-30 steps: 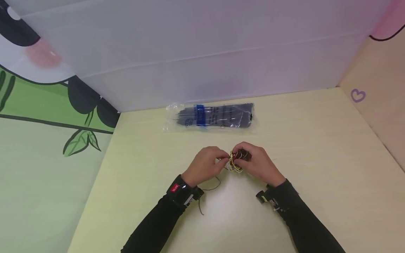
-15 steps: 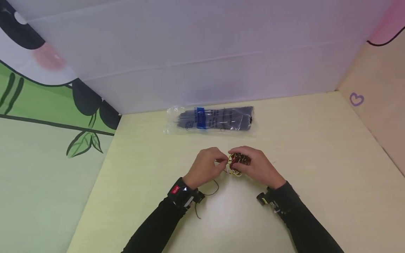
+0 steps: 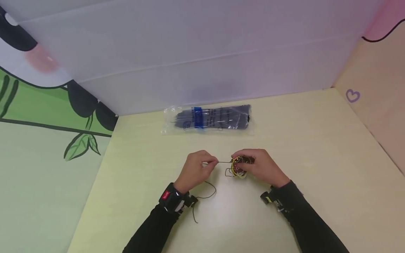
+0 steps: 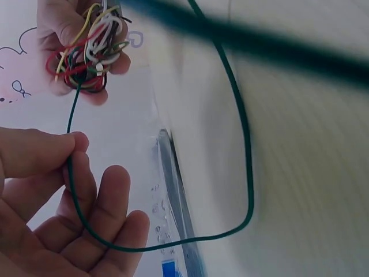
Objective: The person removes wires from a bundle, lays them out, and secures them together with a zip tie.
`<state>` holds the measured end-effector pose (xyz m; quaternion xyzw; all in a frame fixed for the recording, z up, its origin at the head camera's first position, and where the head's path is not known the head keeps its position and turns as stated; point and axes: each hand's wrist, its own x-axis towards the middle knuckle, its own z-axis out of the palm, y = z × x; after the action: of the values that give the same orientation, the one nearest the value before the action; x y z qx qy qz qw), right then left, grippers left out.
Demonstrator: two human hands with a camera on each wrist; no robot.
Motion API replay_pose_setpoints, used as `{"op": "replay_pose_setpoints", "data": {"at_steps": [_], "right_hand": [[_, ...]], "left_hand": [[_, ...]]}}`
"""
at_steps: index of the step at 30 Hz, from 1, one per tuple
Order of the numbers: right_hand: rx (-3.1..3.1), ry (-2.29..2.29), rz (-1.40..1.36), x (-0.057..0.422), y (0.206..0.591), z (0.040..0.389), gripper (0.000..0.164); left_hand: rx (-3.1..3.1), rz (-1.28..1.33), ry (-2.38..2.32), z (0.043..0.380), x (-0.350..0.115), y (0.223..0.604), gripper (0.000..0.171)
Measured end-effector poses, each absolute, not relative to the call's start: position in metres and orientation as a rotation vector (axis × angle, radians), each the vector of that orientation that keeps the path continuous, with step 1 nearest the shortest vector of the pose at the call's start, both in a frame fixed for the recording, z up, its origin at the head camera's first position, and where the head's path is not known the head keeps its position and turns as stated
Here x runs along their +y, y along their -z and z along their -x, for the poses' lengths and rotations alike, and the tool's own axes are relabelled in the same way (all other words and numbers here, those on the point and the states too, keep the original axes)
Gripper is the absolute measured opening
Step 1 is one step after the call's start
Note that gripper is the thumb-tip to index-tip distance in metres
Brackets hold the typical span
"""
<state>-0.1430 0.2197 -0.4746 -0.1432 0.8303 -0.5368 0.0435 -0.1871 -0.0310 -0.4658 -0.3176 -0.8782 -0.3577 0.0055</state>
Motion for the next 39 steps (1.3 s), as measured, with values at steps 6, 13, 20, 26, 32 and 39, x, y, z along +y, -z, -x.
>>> {"op": "replay_pose_setpoints", "data": {"at_steps": [6, 13, 20, 26, 32, 39], "right_hand": [[2.551, 1.644, 0.414, 0.227, 0.474, 0.143, 0.031], [2.455, 1.704, 0.385, 0.232, 0.476, 0.145, 0.029], [2.447, 1.729, 0.322, 0.223, 0.471, 0.147, 0.025], [2.378, 1.810, 0.329, 0.220, 0.470, 0.149, 0.027], [2.318, 1.877, 0.362, 0.219, 0.473, 0.151, 0.028], [2.383, 1.847, 0.392, 0.217, 0.474, 0.152, 0.026]], "left_hand": [[-2.765, 0.955, 1.112, 0.188, -0.042, 0.464, 0.013], [-2.769, 0.929, 1.095, 0.191, -0.053, 0.463, 0.013], [-2.912, 1.039, 0.913, 0.193, -0.043, 0.457, 0.020], [-2.895, 1.202, 1.001, 0.193, -0.015, 0.442, 0.021], [-2.936, 1.187, 1.081, 0.198, -0.005, 0.444, 0.016], [-3.031, 1.277, 0.988, 0.203, -0.006, 0.443, 0.014]]}}
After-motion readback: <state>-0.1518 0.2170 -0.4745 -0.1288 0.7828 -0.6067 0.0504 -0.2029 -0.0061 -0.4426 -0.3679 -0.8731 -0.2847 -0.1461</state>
